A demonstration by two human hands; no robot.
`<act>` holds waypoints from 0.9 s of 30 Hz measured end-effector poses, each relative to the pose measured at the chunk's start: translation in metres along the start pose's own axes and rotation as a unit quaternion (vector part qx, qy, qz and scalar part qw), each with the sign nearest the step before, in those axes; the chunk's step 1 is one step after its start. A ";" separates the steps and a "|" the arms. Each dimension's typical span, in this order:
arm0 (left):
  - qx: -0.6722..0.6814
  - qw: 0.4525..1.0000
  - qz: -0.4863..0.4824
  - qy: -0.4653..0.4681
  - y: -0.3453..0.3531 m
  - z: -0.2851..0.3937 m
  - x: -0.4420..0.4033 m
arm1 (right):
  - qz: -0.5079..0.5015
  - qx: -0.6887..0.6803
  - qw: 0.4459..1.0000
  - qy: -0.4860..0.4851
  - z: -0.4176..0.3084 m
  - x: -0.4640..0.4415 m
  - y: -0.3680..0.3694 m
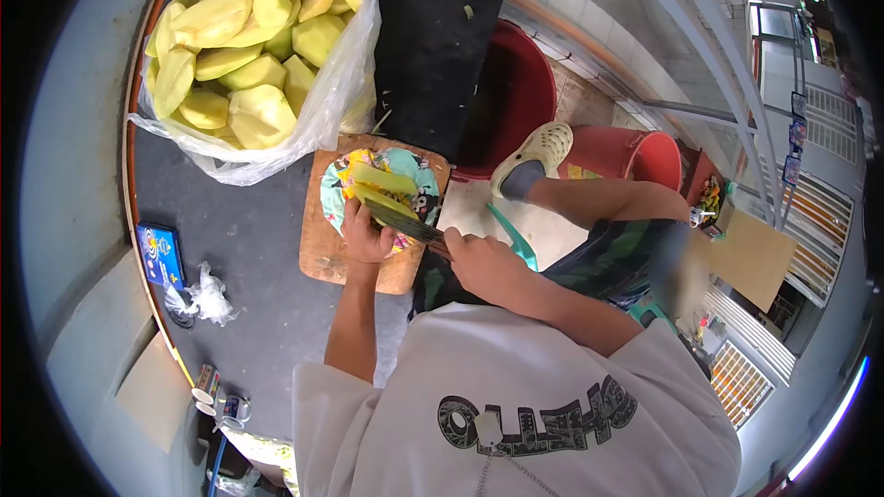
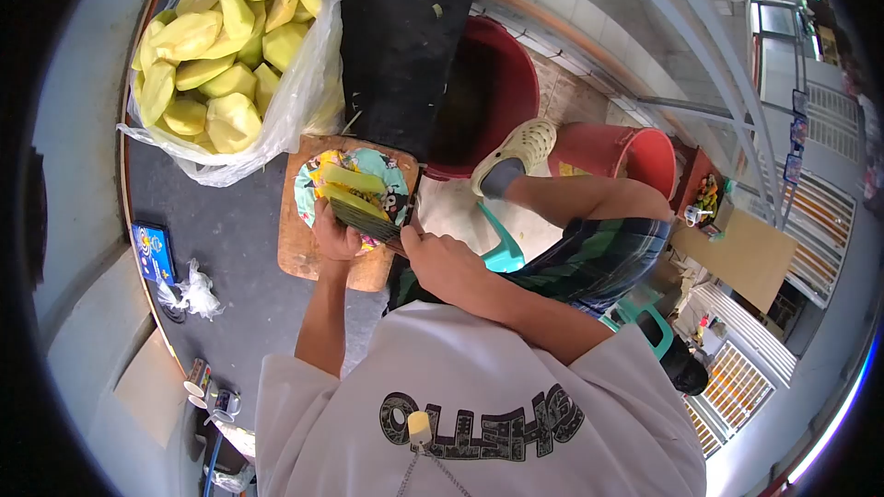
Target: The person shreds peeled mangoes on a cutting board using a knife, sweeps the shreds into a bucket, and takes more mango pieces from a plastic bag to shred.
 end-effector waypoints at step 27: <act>-0.010 1.000 -0.011 0.002 -0.005 0.013 -0.013 | -0.009 0.015 1.000 -0.020 0.011 -0.030 0.007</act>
Point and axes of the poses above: each hand's wrist, its own x-axis away from the middle knuckle, its own y-axis out of the palm, z = x × y, the point moved 4 cm from there along -x, towards the middle knuckle, and after that the axes turned 14 degrees about -z, right-handed, at the moved point
